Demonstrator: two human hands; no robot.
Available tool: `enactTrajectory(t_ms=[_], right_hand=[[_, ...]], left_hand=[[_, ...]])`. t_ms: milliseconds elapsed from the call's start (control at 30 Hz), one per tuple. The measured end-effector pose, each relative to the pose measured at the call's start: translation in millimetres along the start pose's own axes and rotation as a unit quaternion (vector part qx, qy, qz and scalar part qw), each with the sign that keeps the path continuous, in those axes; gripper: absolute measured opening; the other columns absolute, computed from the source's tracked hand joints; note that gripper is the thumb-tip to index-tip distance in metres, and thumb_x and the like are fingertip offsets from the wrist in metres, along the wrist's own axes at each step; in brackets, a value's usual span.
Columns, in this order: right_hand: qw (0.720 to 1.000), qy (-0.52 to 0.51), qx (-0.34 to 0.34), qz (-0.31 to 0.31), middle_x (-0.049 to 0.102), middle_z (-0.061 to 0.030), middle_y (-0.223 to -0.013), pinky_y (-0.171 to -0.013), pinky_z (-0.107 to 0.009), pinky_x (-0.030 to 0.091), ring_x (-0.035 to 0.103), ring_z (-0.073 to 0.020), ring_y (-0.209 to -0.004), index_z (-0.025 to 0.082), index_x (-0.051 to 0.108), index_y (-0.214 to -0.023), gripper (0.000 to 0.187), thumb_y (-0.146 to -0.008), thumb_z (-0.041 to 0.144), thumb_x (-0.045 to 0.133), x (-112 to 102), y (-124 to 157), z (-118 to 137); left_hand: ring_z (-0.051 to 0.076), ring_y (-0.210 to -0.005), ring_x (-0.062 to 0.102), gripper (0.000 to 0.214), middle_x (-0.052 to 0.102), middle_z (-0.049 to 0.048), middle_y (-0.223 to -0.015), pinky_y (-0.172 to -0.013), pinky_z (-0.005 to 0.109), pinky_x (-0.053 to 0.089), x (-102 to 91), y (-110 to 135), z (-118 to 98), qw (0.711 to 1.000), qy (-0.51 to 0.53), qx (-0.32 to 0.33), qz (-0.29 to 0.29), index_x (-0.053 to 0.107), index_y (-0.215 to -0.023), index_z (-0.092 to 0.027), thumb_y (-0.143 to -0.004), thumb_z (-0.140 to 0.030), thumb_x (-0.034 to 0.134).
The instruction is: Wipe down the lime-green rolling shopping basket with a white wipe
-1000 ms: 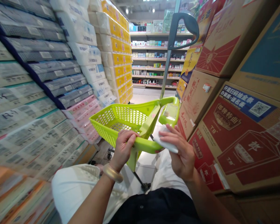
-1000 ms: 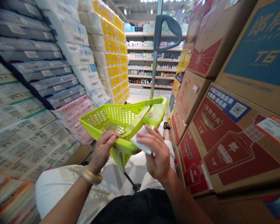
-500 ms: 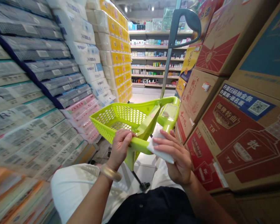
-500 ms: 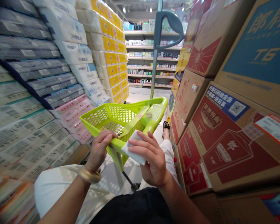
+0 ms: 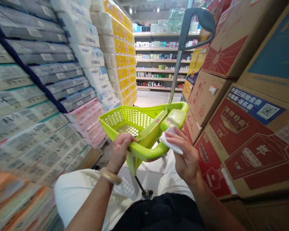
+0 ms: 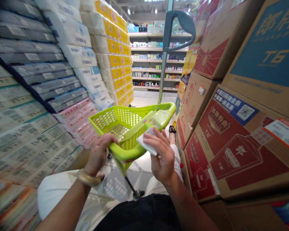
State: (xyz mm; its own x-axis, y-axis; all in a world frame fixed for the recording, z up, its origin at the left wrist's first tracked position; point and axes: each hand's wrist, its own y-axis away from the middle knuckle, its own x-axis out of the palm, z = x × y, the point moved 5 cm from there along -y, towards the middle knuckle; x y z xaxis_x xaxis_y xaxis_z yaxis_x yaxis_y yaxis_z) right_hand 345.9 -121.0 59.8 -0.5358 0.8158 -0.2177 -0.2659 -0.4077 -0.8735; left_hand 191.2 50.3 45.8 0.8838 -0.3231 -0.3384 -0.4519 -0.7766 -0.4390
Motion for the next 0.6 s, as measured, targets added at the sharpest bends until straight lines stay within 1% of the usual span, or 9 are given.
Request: enactTrajectory(t_ms=[67, 200, 267, 333, 367, 433, 500, 533, 600], right_hand=[[1.0, 0.005, -0.001, 0.001, 0.074, -0.0059, -0.116, -0.117, -0.054, 0.033, 0.055, -0.0266, -0.13, 0.024, 0.068, -0.11, 0.027, -0.092, 0.014, 0.051, 0, 0, 0], [0.996, -0.004, -0.058, 0.061, 0.073, -0.0058, -0.119, -0.118, -0.053, 0.031, 0.054, -0.026, -0.132, 0.023, 0.066, -0.114, 0.033, -0.091, 0.011, 0.047, 6, 2, 8], [0.998, 0.019, -0.044, 0.045, 0.073, -0.0056, -0.119, -0.119, -0.053, 0.028, 0.053, -0.026, -0.133, 0.024, 0.066, -0.114, 0.033, -0.09, 0.01, 0.047, 5, 2, 6], [0.999, 0.046, -0.019, 0.017, 0.073, -0.0056, -0.118, -0.12, -0.054, 0.026, 0.052, -0.0261, -0.134, 0.024, 0.067, -0.112, 0.033, -0.09, 0.01, 0.048, 3, 0, 4], [0.999, 0.051, -0.014, 0.013, 0.073, -0.0056, -0.119, -0.12, -0.054, 0.026, 0.051, -0.026, -0.135, 0.024, 0.067, -0.113, 0.033, -0.089, 0.009, 0.048, 3, -1, 4], [0.998, 0.045, -0.025, 0.034, 0.072, -0.0056, -0.122, -0.12, -0.053, 0.026, 0.049, -0.0257, -0.136, 0.024, 0.067, -0.115, 0.037, -0.089, 0.008, 0.046, 6, -2, 7], [0.996, 0.041, -0.043, 0.067, 0.07, -0.0048, -0.124, -0.121, -0.052, 0.025, 0.047, -0.0251, -0.138, 0.024, 0.066, -0.117, 0.04, -0.088, 0.007, 0.044, 10, -2, 10], [0.995, 0.046, -0.045, 0.071, 0.07, -0.0042, -0.125, -0.122, -0.052, 0.023, 0.046, -0.0249, -0.138, 0.025, 0.066, -0.118, 0.041, -0.087, 0.007, 0.044, 10, -2, 9], [0.996, 0.066, -0.033, 0.051, 0.071, -0.0033, -0.123, -0.122, -0.053, 0.019, 0.045, -0.0247, -0.139, 0.026, 0.066, -0.117, 0.042, -0.087, 0.007, 0.045, 7, -3, 6]], left_hand=[[0.02, -0.074, 0.058, 0.039, 0.061, 0.0023, -0.065, -0.071, 0.032, 0.046, -1.3, -1, 3, 1.0, 0.007, -0.004, -0.003, 0.06, -0.06, -0.021, -0.087, -0.045, 0.045], [0.02, -0.072, 0.057, 0.041, 0.06, 0.002, -0.064, -0.074, 0.033, 0.048, -4.4, -3, 6, 1.0, 0.009, 0.006, -0.004, 0.06, -0.058, -0.022, -0.088, -0.045, 0.043], [0.02, -0.075, 0.058, 0.043, 0.061, 0.0025, -0.067, -0.08, 0.034, 0.048, -6.5, -4, 5, 1.0, 0.009, 0.016, -0.002, 0.06, -0.057, -0.022, -0.089, -0.045, 0.042], [0.021, -0.084, 0.06, 0.043, 0.065, 0.0036, -0.076, -0.089, 0.035, 0.047, -7.6, -4, 3, 0.999, 0.011, 0.029, 0.009, 0.064, -0.061, -0.022, -0.091, -0.044, 0.041], [0.021, -0.092, 0.061, 0.042, 0.068, 0.0044, -0.085, -0.095, 0.036, 0.046, -7.4, -4, 2, 0.999, 0.013, 0.036, 0.02, 0.067, -0.067, -0.021, -0.092, -0.044, 0.041], [0.023, -0.11, 0.059, 0.04, 0.07, 0.0058, -0.108, -0.106, 0.038, 0.041, -7.1, -4, 0, 0.998, 0.014, 0.051, 0.033, 0.072, -0.091, -0.021, -0.093, -0.044, 0.039], [0.024, -0.125, 0.052, 0.043, 0.063, 0.0062, -0.129, -0.113, 0.04, 0.035, -8.0, -2, -2, 0.997, 0.003, 0.068, 0.028, 0.067, -0.116, -0.022, -0.095, -0.044, 0.036], [0.024, -0.13, 0.049, 0.045, 0.059, 0.0062, -0.135, -0.116, 0.042, 0.032, -8.9, -1, -5, 0.996, -0.01, 0.082, 0.018, 0.063, -0.123, -0.023, -0.096, -0.044, 0.035], [0.024, -0.134, 0.044, 0.046, 0.057, 0.0066, -0.138, -0.118, 0.044, 0.028, -9.6, 3, -16, 0.992, -0.048, 0.119, 0.006, 0.059, -0.129, -0.023, -0.096, -0.044, 0.034]])
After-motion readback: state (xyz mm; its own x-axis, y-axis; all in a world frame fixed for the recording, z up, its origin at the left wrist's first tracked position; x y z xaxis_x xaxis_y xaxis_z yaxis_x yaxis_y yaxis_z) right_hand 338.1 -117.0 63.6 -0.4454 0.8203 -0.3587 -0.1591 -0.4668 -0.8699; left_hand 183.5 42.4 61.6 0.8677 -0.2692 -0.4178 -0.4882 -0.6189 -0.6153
